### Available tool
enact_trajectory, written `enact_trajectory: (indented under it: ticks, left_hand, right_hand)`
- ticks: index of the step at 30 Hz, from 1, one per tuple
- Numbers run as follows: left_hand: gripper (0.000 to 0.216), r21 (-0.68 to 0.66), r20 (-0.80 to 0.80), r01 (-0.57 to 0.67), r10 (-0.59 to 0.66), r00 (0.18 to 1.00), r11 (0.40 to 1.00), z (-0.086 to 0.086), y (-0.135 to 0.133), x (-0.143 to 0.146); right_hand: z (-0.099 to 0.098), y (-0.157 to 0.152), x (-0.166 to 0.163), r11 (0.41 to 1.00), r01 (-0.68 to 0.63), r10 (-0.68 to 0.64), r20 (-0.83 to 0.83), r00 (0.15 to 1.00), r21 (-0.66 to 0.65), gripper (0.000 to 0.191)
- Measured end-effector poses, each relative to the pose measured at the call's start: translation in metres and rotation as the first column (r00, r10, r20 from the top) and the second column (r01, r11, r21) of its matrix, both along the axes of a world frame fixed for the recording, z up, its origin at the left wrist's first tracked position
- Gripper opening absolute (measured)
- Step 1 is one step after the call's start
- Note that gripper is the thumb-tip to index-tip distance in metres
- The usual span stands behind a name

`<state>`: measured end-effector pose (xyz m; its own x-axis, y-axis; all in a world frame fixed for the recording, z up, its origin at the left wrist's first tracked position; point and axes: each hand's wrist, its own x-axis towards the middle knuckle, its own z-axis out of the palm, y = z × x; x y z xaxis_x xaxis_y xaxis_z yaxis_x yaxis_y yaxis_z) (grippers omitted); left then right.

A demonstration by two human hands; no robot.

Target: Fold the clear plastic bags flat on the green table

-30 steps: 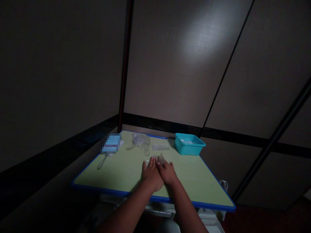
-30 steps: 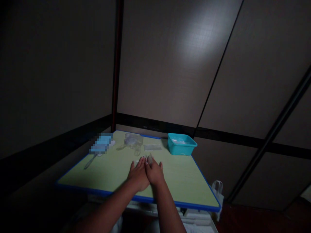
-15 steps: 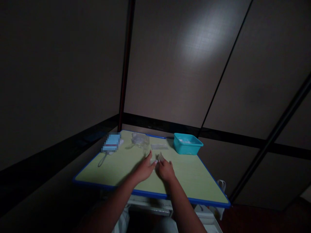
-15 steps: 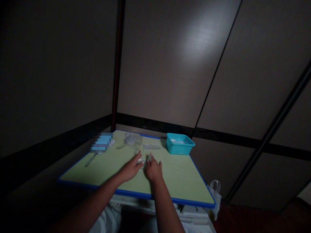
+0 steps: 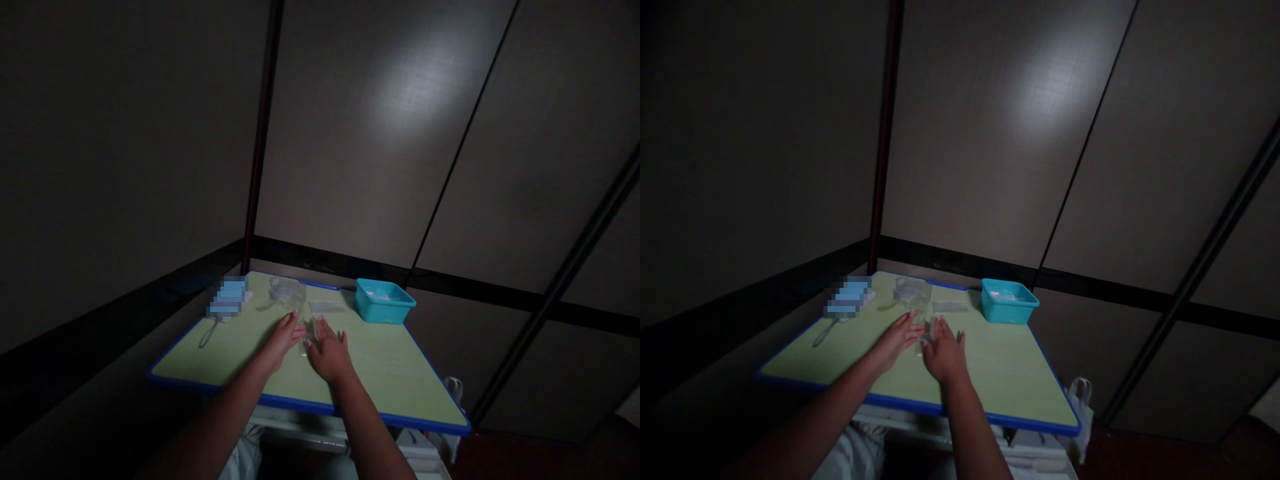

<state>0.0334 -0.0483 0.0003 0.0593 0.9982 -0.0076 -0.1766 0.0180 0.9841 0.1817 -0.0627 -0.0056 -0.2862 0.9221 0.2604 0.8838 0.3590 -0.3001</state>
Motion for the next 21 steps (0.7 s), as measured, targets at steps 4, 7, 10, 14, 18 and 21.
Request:
enact_trajectory:
  ticks: [4, 7, 10, 14, 18, 21]
  left_hand:
    - [0.053, 0.101, -0.179, -0.012, 0.03, 0.983, 0.995, 0.002, 0.001, 0.006]
    - [0.045, 0.146, -0.272, -0.006, 0.046, 0.961, 0.989, 0.0, 0.005, 0.007]
    - [0.038, 0.179, -0.377, -0.021, 0.089, 0.922, 0.984, -0.004, 0.01, 0.004]
    - [0.03, 0.223, -0.522, -0.042, 0.155, 0.839, 0.974, -0.005, 0.011, -0.002]
    - [0.024, 0.266, -0.63, -0.018, 0.188, 0.754, 0.964, 0.0, 0.004, -0.003]
    - [0.02, 0.283, -0.679, 0.002, 0.199, 0.707, 0.959, 0.003, -0.001, -0.002]
  right_hand:
    - [0.005, -0.004, -0.003, 0.999, -0.031, 0.032, 0.031, 0.999, -0.027, 0.063]
    - [0.007, -0.006, -0.004, 0.997, -0.065, 0.067, 0.031, 0.997, -0.043, 0.064]
    - [0.007, -0.006, -0.003, 0.994, -0.096, 0.098, 0.034, 0.995, -0.056, 0.065]
    - [0.006, -0.005, -0.003, 0.993, -0.1, 0.104, 0.057, 0.993, -0.07, 0.065]
    - [0.004, -0.005, -0.002, 0.992, -0.109, 0.113, 0.066, 0.991, -0.066, 0.064]
    - [0.003, -0.005, -0.002, 0.992, -0.115, 0.119, 0.071, 0.99, -0.055, 0.063]
